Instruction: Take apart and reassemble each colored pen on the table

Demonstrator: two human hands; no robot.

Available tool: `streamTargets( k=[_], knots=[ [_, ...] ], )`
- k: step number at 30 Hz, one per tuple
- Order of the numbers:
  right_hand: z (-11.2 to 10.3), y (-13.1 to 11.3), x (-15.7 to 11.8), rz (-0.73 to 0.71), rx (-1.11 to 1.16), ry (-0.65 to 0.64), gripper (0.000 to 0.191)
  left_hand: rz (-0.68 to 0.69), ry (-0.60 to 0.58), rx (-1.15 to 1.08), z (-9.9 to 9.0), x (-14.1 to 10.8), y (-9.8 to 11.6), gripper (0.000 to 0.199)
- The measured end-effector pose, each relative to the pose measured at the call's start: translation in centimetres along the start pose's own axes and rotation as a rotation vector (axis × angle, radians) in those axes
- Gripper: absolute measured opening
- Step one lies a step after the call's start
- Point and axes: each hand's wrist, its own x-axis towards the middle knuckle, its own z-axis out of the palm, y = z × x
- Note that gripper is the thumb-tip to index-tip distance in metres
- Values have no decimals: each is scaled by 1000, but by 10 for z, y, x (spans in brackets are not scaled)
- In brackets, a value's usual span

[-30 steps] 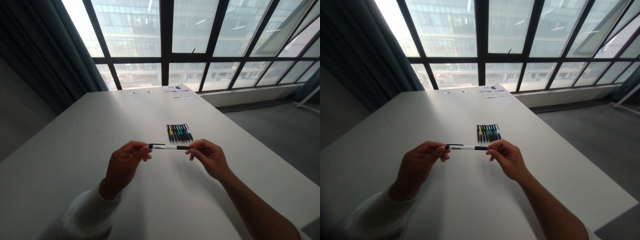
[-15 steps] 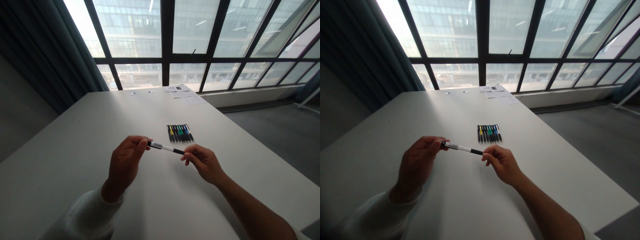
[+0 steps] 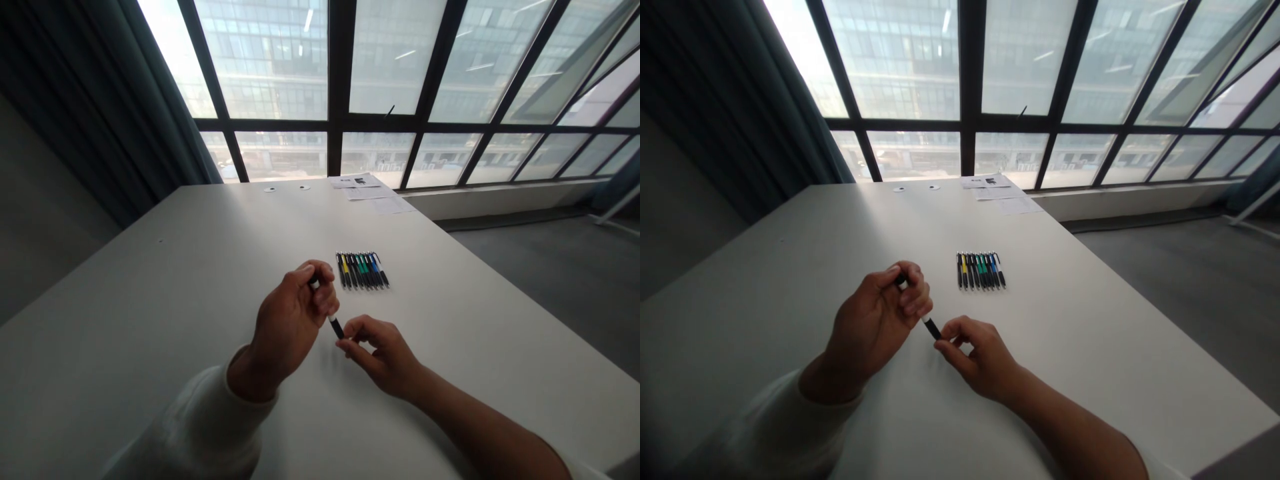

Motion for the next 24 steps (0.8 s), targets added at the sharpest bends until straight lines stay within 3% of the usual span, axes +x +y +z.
streamTargets(
  k=[6,8,11,13,16,21,24],
  knots=[
    [-10,-2,2,16,78,71,18,91,-11,57,-9,5,2,24],
    [-19,-4,4,5,158,158,17,198,16,219,-16,8,4,26],
    [-34,-8,8,-11,266,327,14,321,81,637,-28,9,12,31],
    [-43,-9,9,-21,323,424,14,315,74,910,-35,8,21,32],
    [-52,-8,10,-49,354,514,15,292,38,1146,-41,4,33,29],
    [-55,-5,9,-69,325,512,14,165,19,1335,-39,-1,45,21],
    [-54,-4,10,-58,327,509,13,157,32,1361,-37,-3,47,23]
  ],
)
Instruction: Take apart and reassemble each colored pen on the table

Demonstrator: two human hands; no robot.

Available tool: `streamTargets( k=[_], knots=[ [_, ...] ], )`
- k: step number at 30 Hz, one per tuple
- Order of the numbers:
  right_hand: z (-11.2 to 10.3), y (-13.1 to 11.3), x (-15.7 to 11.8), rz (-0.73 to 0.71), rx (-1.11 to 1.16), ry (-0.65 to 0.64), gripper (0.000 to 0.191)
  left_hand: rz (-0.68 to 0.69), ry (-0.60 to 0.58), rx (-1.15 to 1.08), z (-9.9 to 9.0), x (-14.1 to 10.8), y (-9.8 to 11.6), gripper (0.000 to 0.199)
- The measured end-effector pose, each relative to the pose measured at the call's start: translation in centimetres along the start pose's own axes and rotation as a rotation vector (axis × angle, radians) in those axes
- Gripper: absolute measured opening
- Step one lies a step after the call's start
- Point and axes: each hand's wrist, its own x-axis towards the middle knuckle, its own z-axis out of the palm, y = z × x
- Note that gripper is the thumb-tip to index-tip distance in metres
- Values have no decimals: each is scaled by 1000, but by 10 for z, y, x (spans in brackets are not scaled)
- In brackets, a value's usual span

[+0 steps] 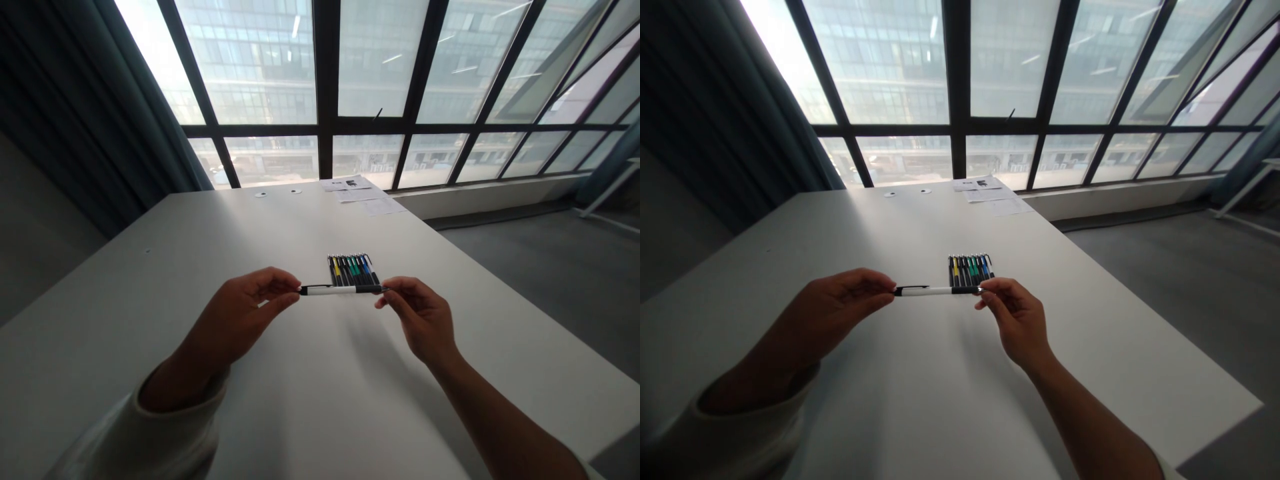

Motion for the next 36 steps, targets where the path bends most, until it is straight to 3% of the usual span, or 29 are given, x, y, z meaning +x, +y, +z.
streamTargets(
  k=[8,18,22,29,33,36],
  knots=[
    [2,0,-1,5,-93,-54,15,19,29,106,0,0,1,31],
    [8,8,-7,-91,-361,-215,34,46,138,27,8,6,-5,37],
    [16,22,-11,-27,-408,-225,33,49,176,-308,27,15,-20,36],
    [32,44,-18,51,-463,-313,33,-145,166,-814,77,31,-47,51],
    [37,54,-21,50,-537,-342,31,-227,173,-881,95,35,-63,59],
    [39,59,-19,-7,-632,-324,29,-278,113,-838,103,37,-71,67]
  ],
)
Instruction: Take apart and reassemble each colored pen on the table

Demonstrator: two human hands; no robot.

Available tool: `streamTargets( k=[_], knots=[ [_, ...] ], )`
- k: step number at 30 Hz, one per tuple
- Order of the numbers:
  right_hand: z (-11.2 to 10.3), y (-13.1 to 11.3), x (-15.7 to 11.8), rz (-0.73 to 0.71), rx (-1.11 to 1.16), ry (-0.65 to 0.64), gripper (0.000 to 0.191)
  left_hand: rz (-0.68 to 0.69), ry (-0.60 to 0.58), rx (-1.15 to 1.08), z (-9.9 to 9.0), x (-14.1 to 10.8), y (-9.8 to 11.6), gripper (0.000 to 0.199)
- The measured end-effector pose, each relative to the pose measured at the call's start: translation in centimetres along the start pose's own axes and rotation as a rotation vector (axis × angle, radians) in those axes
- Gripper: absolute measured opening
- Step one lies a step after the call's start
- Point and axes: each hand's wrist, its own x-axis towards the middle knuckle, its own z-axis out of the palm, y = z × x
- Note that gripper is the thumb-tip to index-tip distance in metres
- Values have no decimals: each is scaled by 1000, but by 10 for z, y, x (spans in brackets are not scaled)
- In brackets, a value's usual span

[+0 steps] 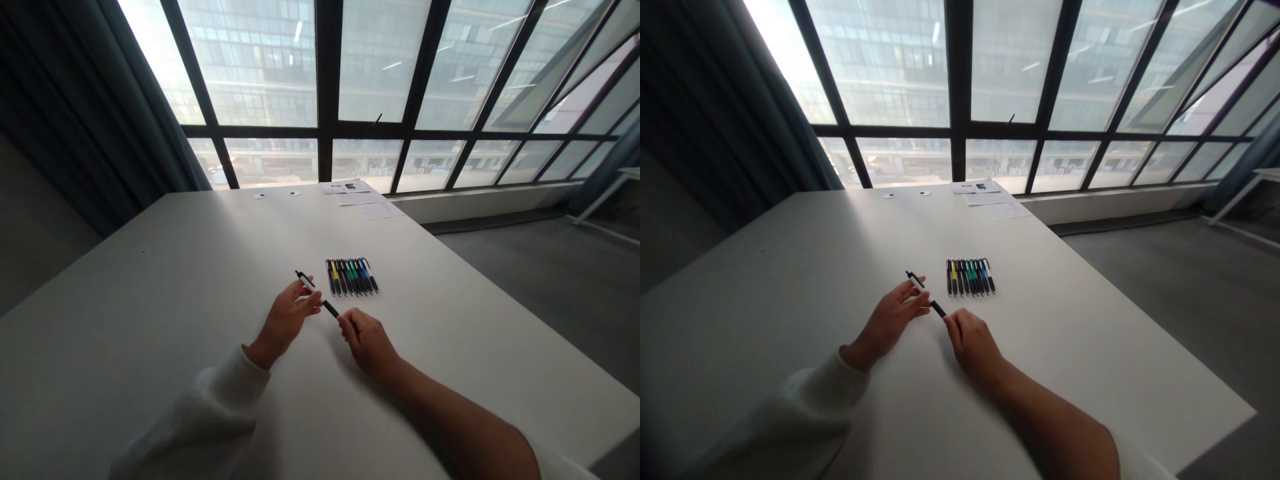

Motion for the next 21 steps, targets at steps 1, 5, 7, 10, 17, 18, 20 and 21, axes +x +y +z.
streamTargets(
  k=[1,5,7,10,17,18,20,21],
  knots=[
    [1,1,1,-14,-35,15,28,-18,-11,17,0,2,-3,68],
    [6,6,7,-35,-112,39,23,-39,-26,67,1,17,-12,58],
    [9,8,9,-35,-131,11,23,-30,-9,112,1,29,-15,55],
    [10,10,13,-48,-145,-31,22,-12,23,223,-2,48,-17,50],
    [9,10,14,-71,-147,-95,17,114,120,747,-4,73,-14,39],
    [9,10,14,-73,-146,-99,17,133,123,828,-2,74,-14,37],
    [8,10,14,-73,-144,-109,16,156,108,967,4,77,-15,33],
    [8,10,13,-71,-145,-113,15,162,97,1027,6,79,-16,32]
  ],
)
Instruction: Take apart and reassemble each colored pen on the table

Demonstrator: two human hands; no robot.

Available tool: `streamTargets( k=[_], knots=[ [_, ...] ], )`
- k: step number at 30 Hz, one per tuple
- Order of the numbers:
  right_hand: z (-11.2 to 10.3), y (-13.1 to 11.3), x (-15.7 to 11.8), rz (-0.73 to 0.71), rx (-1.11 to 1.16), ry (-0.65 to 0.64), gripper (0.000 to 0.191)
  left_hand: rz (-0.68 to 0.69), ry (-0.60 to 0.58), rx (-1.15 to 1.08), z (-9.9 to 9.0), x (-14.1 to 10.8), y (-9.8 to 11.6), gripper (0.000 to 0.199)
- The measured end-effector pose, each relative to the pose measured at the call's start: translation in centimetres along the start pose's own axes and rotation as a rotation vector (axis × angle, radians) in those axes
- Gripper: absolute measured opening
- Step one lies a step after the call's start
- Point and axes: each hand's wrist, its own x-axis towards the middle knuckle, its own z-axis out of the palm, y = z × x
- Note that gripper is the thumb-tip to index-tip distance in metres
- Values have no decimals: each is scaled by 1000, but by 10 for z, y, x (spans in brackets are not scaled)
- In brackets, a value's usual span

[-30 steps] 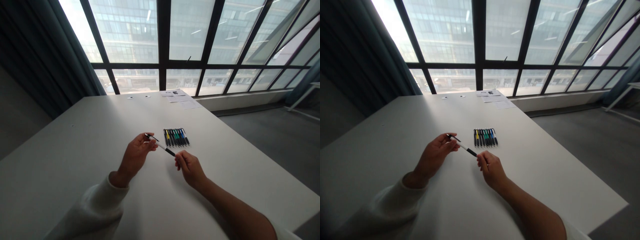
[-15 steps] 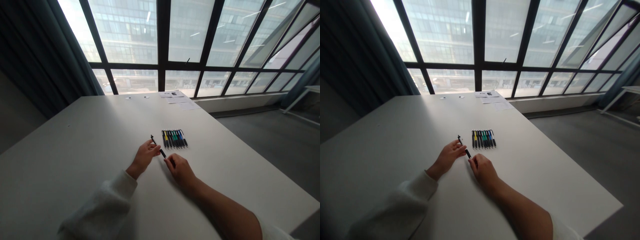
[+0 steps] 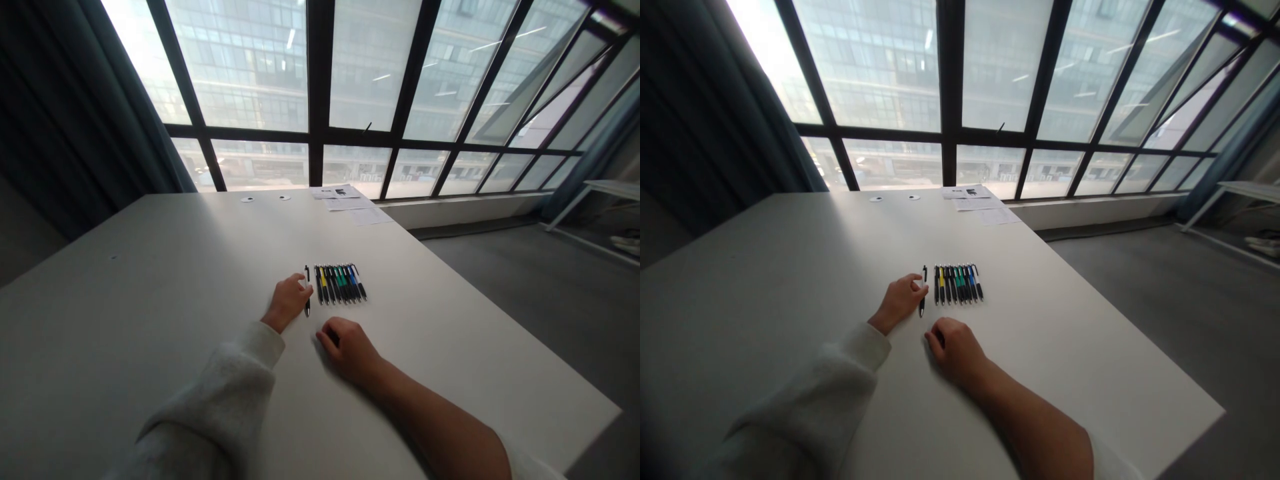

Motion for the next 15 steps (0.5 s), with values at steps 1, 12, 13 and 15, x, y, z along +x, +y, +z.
streamTargets(
  k=[1,12,13,15],
  knots=[
    [0,0,0,2,-1,-3,15,12,-10,53,2,2,2,32],
    [-1,0,-1,1,7,-25,13,88,-50,390,16,15,7,33],
    [0,-1,-1,-1,7,-25,13,90,-50,405,18,15,7,33],
    [1,-3,-2,0,9,-24,13,96,-48,428,20,16,8,34]
  ],
)
